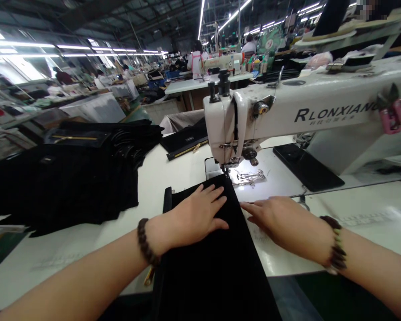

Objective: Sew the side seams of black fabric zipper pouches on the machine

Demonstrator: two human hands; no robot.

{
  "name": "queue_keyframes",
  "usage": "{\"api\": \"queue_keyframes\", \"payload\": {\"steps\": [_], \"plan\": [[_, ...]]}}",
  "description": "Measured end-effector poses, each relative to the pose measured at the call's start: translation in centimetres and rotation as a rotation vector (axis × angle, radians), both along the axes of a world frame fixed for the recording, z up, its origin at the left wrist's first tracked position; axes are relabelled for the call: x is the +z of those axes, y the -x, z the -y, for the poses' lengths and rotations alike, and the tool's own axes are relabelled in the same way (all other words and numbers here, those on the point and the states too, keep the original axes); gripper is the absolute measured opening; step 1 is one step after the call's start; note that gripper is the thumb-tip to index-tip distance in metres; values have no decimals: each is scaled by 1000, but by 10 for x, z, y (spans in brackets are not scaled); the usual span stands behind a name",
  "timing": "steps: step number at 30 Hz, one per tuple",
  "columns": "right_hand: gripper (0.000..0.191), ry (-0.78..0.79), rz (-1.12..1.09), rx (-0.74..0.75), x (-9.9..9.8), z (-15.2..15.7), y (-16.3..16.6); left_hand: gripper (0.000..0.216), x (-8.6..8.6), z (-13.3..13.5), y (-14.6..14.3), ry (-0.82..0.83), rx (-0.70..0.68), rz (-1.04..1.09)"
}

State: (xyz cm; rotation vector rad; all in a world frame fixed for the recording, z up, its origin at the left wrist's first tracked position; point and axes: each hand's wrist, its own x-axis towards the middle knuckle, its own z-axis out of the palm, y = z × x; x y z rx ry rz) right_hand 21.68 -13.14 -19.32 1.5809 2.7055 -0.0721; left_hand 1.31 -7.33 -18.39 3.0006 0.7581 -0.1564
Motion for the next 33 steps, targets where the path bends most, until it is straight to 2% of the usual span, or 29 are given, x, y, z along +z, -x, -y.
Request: {"api": "queue_keyframes", "payload": {"steps": [1, 2, 3, 5, 6, 9, 11, 14, 16, 19, 24, 29, 33], "plan": [[13, 54, -70, -13, 5, 16, -3, 56, 4, 19, 1, 6, -23, 13], [19, 123, -176, -9, 7, 33, -6, 57, 4, 39, 3, 6, -71, 35], [21, 196, -286, -5, 8, 51, -10, 48, 1, 58, 6, -23, -158, 86], [20, 312, -505, 49, 0, 84, -14, 29, -14, 90, 15, -125, -235, 203], [18, 387, -596, 70, -7, 97, -14, 27, -24, 100, 21, -164, -222, 270], [21, 507, -750, -238, -32, 118, -5, 34, -42, 111, 41, -167, -119, 444], [32, 718, -949, -345, -45, 119, 6, 38, -38, 109, 51, -118, -53, 468], [42, 950, -1210, -370, -51, 113, 23, 41, -22, 107, 54, -94, -21, 436], [43, 995, -1308, -412, -51, 110, 31, 39, -16, 110, 48, -106, -36, 401], [42, 1031, -1356, -485, -49, 110, 37, 36, -16, 118, 31, -120, -61, 328], [39, 971, -1349, -482, -48, 115, 36, 30, -17, 124, 9, -91, -150, 324], [31, 1010, -1338, -491, -45, 120, 32, 32, -17, 121, 10, -11, -148, 406], [30, 1038, -1330, -522, -40, 120, 32, 33, -20, 121, 14, -26, -173, 427]]}}
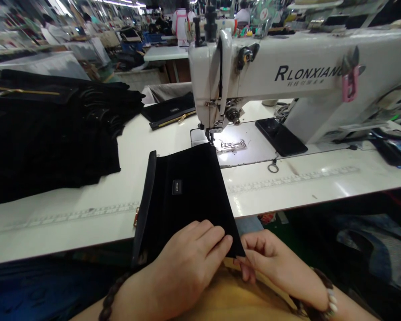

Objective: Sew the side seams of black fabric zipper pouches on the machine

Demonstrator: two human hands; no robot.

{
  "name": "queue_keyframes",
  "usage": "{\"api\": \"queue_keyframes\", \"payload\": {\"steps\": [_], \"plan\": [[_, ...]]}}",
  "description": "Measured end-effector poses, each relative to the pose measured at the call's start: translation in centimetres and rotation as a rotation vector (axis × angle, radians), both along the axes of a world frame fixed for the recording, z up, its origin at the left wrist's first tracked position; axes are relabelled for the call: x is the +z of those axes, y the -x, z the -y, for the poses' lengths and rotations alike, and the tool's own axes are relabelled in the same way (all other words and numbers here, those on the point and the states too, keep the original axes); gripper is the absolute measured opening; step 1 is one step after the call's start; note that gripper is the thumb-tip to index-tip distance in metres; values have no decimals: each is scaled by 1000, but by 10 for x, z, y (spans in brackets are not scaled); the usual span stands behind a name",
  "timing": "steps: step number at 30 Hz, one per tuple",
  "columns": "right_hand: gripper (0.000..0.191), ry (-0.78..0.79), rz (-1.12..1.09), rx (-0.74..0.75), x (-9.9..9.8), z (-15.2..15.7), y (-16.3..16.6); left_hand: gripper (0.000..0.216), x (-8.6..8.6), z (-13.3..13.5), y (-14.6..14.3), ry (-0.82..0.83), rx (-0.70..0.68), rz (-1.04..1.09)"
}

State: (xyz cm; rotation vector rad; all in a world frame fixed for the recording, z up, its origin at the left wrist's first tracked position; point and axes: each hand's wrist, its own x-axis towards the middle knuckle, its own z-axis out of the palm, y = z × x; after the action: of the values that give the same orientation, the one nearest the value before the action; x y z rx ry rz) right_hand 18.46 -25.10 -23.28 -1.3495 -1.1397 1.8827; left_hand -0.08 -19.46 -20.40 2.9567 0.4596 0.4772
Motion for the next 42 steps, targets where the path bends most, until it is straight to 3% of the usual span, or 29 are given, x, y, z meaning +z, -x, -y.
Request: {"api": "queue_keyframes", "payload": {"steps": [9, 17, 19, 22, 24, 26, 29, 34, 39, 42], "plan": [[39, 33, -44, 8, 7, -1, 1, 26, 4, 0, -2, -15, -49, 11], [39, 31, -27, 39, 16, 2, -3, 25, 1, 0, 0, -135, -68, 97], [31, -133, 104, 45, 19, 6, -9, 22, 1, 0, 0, -127, -49, 132], [7, -718, 481, -59, 20, 12, -15, 17, 2, -1, -1, -112, -31, 162], [14, -1107, 688, -107, 17, 14, -17, 16, 3, -1, -1, -105, -32, 166], [24, -1329, 777, -86, 15, 14, -17, 17, 3, -1, -1, -98, -36, 159], [25, -1435, 800, 2, 12, 12, -16, 17, 2, 0, -1, -94, -33, 156], [28, -1451, 769, 112, 11, 12, -19, 19, 3, 0, 0, -85, -44, 143], [33, -1681, 913, 88, 19, 0, -16, 27, 17, 1, 0, -97, -14, 119], [37, -1713, 994, 187, 27, -7, -13, 23, 18, 2, 0, -134, 16, 132]]}}
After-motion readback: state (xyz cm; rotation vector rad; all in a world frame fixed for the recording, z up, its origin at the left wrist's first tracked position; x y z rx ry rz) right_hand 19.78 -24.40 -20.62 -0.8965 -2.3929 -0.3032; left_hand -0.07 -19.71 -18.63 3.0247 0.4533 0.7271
